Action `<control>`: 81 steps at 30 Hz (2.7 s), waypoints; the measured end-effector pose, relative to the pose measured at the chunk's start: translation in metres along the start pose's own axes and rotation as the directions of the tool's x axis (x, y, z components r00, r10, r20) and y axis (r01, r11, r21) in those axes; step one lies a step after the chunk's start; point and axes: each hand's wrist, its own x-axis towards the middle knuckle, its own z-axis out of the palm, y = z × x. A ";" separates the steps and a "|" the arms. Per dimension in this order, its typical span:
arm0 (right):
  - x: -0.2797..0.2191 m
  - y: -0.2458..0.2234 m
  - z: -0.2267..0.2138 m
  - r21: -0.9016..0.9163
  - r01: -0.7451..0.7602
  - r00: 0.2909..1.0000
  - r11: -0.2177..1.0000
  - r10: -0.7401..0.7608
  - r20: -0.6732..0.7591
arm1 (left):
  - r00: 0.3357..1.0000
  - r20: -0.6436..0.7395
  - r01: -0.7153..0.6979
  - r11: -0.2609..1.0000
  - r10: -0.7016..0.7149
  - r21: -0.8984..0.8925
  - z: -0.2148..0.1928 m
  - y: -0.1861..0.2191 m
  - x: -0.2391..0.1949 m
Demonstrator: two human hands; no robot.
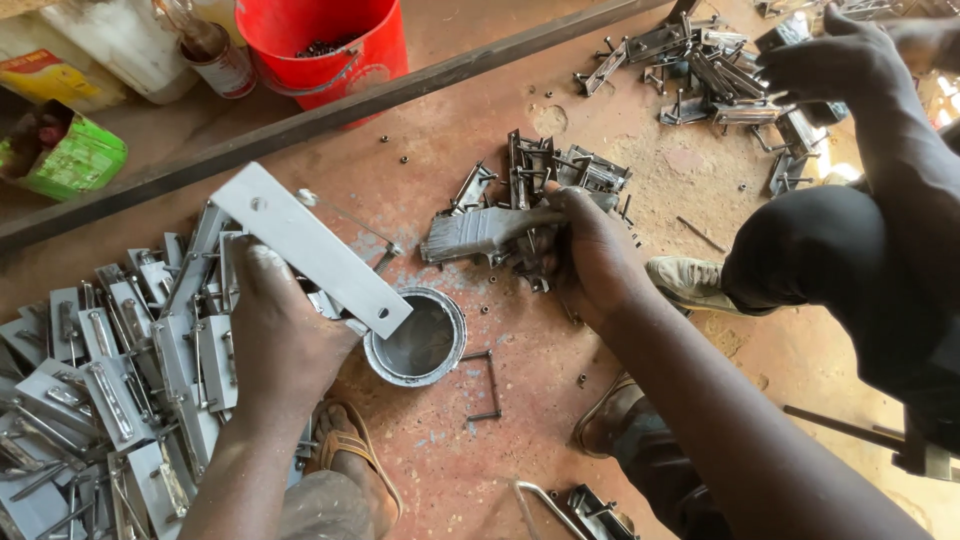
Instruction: Applying lubricant to metal brackets using a small tool and stacking them on the floor
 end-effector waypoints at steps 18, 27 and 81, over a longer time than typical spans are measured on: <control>0.015 -0.017 -0.025 -0.420 0.368 0.882 0.829 -0.168 0.441 | 0.470 0.878 0.119 0.992 -0.086 0.033 0.027 0.039 -0.028; 0.046 -0.019 -0.042 -0.373 0.450 0.891 0.812 -0.377 0.255 | 0.502 0.865 0.148 0.985 0.000 -0.086 0.015 0.044 -0.014; -0.015 -0.008 -0.022 -0.542 0.267 0.961 0.797 -0.260 0.091 | 0.932 0.301 0.239 0.966 -0.201 -0.094 0.027 0.014 -0.004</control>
